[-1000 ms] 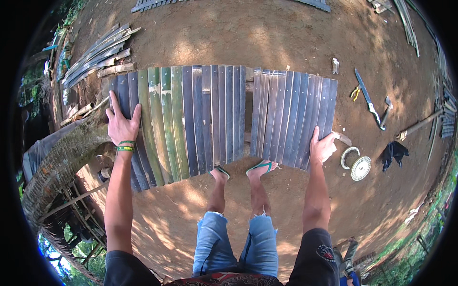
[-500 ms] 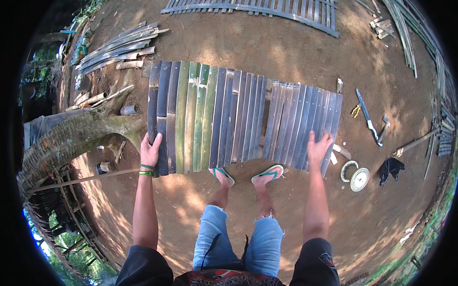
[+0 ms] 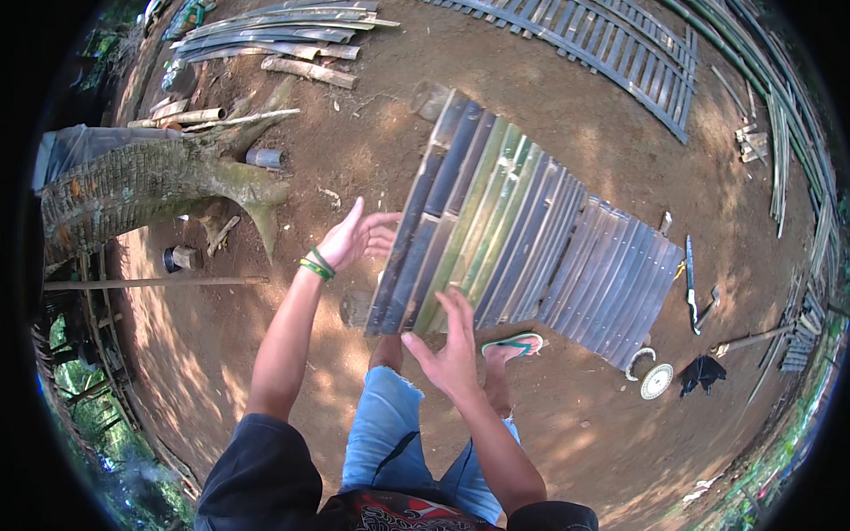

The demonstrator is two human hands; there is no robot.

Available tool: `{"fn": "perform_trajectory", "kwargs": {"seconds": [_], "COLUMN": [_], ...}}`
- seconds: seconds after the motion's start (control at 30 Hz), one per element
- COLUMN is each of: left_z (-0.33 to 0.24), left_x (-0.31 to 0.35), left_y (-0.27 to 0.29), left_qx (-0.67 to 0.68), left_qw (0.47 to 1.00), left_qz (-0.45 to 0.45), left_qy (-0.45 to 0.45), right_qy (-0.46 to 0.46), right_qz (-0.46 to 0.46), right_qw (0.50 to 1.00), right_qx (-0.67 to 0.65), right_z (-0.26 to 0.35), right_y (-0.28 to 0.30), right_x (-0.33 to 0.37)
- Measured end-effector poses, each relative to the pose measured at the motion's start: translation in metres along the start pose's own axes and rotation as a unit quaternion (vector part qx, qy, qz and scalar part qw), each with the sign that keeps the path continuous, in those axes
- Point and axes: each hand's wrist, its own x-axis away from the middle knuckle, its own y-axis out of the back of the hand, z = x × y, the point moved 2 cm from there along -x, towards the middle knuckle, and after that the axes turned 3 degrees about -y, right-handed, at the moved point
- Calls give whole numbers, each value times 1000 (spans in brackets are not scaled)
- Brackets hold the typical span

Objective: The person is assembling a wooden structure using bamboo slats and a wooden frame. They place slats onto the frame, adjust their positions, and use a hammer to secure them. The person also lifts and repositions the assembled sections.

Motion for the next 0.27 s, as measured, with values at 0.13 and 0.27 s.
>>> {"fn": "perform_trajectory", "kwargs": {"seconds": [0.13,0.27], "left_z": [101,177], "left_x": [-42,-86], "left_y": [102,128], "left_qx": [-227,-467], "left_qw": [953,869], "left_qz": [-192,-145], "left_qy": [-58,71], "right_qy": [-8,-28], "right_qz": [-37,-82], "right_qw": [997,991], "right_qx": [73,98], "right_z": [48,37], "right_y": [-50,-98], "right_x": [-49,-85]}}
